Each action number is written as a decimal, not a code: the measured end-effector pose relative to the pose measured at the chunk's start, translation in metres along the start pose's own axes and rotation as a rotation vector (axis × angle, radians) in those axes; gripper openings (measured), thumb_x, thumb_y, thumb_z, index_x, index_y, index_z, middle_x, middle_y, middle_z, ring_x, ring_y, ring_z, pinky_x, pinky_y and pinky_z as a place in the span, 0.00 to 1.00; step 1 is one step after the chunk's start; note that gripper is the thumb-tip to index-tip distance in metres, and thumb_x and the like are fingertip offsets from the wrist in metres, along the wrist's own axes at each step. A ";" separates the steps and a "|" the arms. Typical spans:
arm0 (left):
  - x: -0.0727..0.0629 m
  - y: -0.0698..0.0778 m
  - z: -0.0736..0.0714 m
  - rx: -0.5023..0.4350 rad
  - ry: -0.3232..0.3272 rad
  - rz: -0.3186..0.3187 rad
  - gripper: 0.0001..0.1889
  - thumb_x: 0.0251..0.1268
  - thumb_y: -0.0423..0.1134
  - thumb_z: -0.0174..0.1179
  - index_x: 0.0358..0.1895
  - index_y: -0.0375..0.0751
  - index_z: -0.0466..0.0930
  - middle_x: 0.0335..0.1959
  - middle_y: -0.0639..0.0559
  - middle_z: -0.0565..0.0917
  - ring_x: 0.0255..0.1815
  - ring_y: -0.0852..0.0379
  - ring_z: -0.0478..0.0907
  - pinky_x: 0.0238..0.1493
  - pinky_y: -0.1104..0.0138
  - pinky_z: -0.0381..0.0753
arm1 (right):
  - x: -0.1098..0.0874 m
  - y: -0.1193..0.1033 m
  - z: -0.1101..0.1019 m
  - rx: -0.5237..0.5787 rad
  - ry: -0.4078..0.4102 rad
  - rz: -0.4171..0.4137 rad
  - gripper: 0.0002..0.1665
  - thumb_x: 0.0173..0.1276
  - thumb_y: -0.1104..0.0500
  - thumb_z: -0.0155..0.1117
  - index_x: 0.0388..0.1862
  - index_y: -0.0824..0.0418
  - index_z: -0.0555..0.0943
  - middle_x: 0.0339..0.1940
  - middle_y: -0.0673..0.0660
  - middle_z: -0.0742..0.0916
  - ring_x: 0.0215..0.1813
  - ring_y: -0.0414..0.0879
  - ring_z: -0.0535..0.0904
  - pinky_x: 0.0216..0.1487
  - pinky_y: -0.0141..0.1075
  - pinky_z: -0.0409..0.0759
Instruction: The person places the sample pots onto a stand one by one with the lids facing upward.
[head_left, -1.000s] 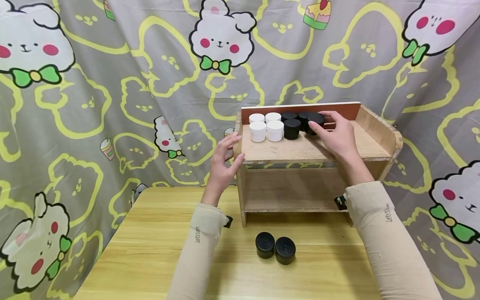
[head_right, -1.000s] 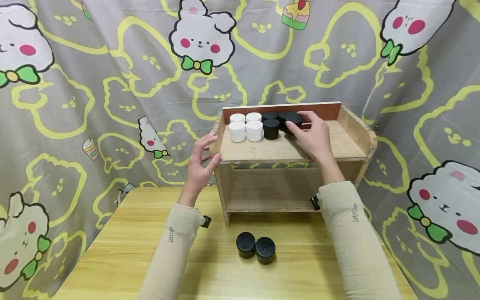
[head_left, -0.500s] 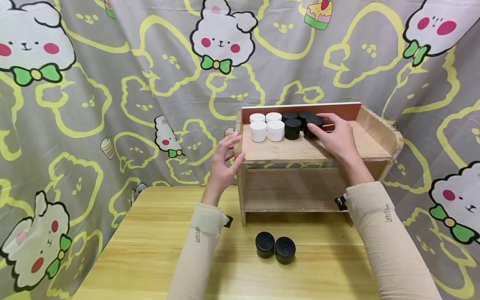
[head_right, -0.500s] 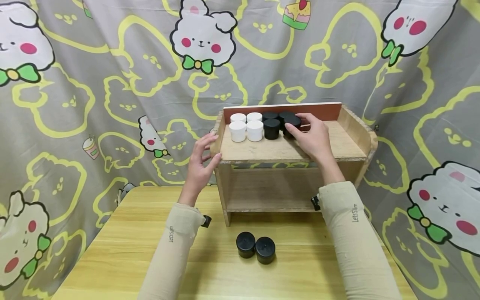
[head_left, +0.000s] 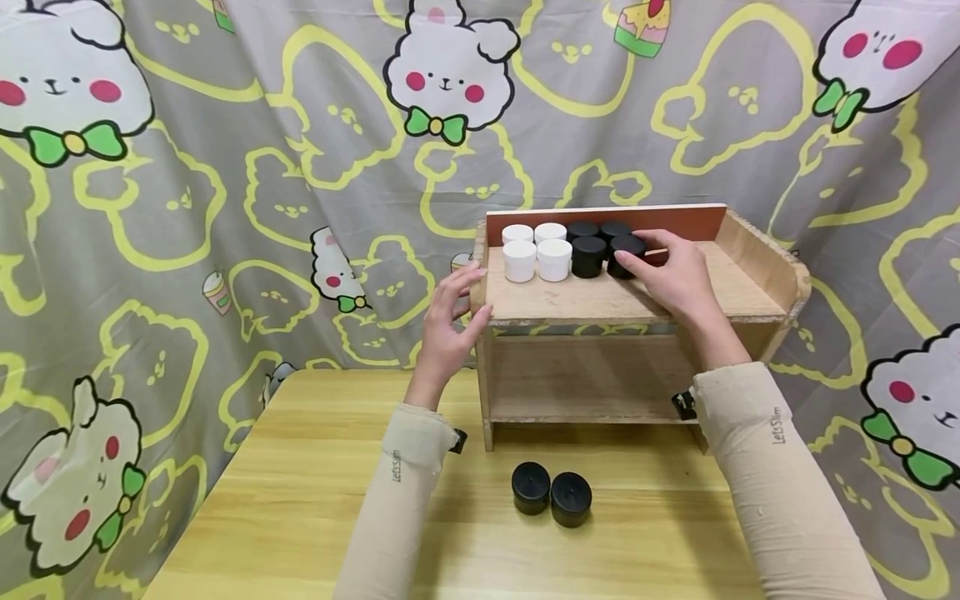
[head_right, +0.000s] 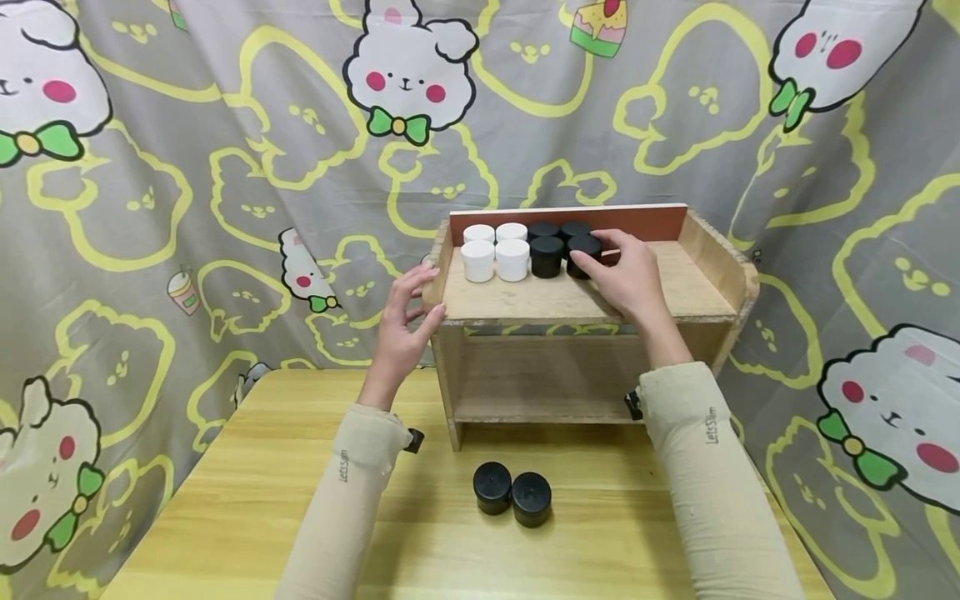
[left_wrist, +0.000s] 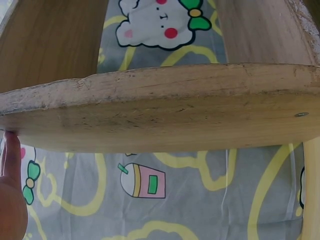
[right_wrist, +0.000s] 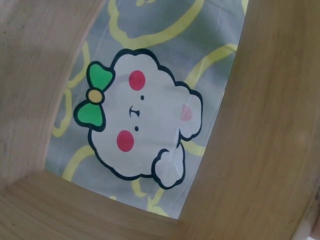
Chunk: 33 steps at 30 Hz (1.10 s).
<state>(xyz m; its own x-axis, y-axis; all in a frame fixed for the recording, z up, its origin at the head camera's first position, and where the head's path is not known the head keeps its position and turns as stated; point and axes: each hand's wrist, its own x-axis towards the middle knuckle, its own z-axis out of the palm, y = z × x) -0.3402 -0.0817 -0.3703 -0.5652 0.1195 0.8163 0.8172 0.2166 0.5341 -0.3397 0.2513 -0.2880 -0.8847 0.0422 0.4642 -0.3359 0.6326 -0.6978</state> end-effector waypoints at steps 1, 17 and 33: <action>0.000 0.002 0.000 0.000 0.002 0.001 0.25 0.68 0.27 0.65 0.68 0.38 0.76 0.75 0.43 0.71 0.64 0.40 0.77 0.59 0.47 0.86 | 0.000 0.000 0.000 -0.001 -0.002 0.000 0.37 0.72 0.41 0.68 0.71 0.60 0.77 0.63 0.67 0.84 0.59 0.61 0.83 0.49 0.25 0.73; 0.003 0.027 -0.001 -0.014 0.007 -0.003 0.23 0.68 0.23 0.63 0.66 0.29 0.74 0.73 0.35 0.70 0.62 0.33 0.76 0.58 0.41 0.85 | 0.001 -0.002 -0.001 -0.019 -0.004 0.025 0.38 0.72 0.39 0.66 0.72 0.59 0.75 0.63 0.68 0.83 0.61 0.62 0.82 0.61 0.47 0.78; 0.001 -0.001 -0.001 0.022 0.000 0.008 0.25 0.70 0.31 0.66 0.69 0.44 0.76 0.75 0.49 0.71 0.64 0.47 0.77 0.59 0.54 0.87 | 0.001 -0.001 0.000 -0.015 -0.020 0.020 0.36 0.73 0.40 0.66 0.71 0.59 0.76 0.63 0.69 0.83 0.62 0.63 0.82 0.62 0.49 0.78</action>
<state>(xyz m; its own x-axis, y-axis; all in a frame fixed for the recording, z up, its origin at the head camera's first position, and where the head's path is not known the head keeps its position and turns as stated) -0.3411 -0.0824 -0.3702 -0.5582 0.1211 0.8208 0.8193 0.2368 0.5222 -0.3406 0.2509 -0.2869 -0.8975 0.0395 0.4392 -0.3136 0.6432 -0.6986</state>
